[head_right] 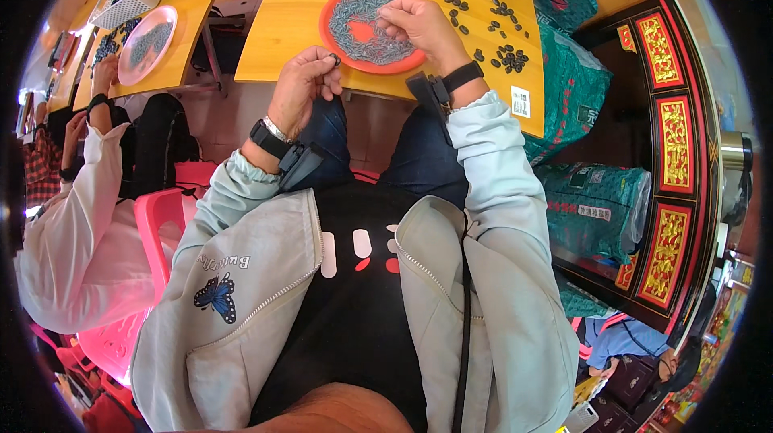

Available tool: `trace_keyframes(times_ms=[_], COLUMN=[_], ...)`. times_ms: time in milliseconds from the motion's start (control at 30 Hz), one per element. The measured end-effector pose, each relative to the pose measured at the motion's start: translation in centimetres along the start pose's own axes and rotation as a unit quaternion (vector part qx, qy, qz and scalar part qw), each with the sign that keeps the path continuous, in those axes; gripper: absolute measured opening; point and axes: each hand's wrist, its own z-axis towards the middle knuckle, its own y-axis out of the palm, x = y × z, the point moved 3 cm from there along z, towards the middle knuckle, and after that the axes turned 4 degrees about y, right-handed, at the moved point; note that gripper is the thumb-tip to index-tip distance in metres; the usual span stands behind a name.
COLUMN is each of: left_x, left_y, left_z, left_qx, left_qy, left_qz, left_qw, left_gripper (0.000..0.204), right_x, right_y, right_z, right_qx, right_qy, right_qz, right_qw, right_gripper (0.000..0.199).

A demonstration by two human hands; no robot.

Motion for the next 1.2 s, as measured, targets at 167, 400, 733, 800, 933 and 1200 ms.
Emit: trace_keyframes(times_ms=[167,400,733,800,933,1200], left_x=[1.6,2.2,1.9,2.5,3.0,3.5], left_y=[2.0,3.6,2.8,3.1,3.3,3.6], left_z=[1.2,5.1,7.2,6.9,6.9,7.5], left_qx=[0.000,-0.069,-0.112,-0.101,-0.057,-0.001], left_qy=[0.008,0.048,0.027,0.025,0.013,0.068], left_qz=[-0.011,0.030,-0.035,-0.036,0.024,0.174], left_qw=[1.000,0.996,0.993,0.994,0.998,0.982], left_gripper=[0.007,0.009,0.011,0.011,0.010,0.009], right_x=[-0.4,-1.2,-0.8,-0.3,0.0,-0.6], right_y=[0.3,1.1,0.8,-0.2,-0.5,0.3], right_z=[-0.8,-0.9,-0.2,0.3,0.3,-1.0], right_qx=[-0.001,0.000,0.060,0.068,0.062,0.069], right_qy=[-0.018,-0.090,-0.136,-0.112,-0.089,-0.065], right_qz=[0.041,0.009,-0.062,-0.036,0.039,0.022], right_qw=[0.999,0.996,0.987,0.991,0.993,0.995], right_gripper=[0.021,0.017,0.015,0.016,0.018,0.022])
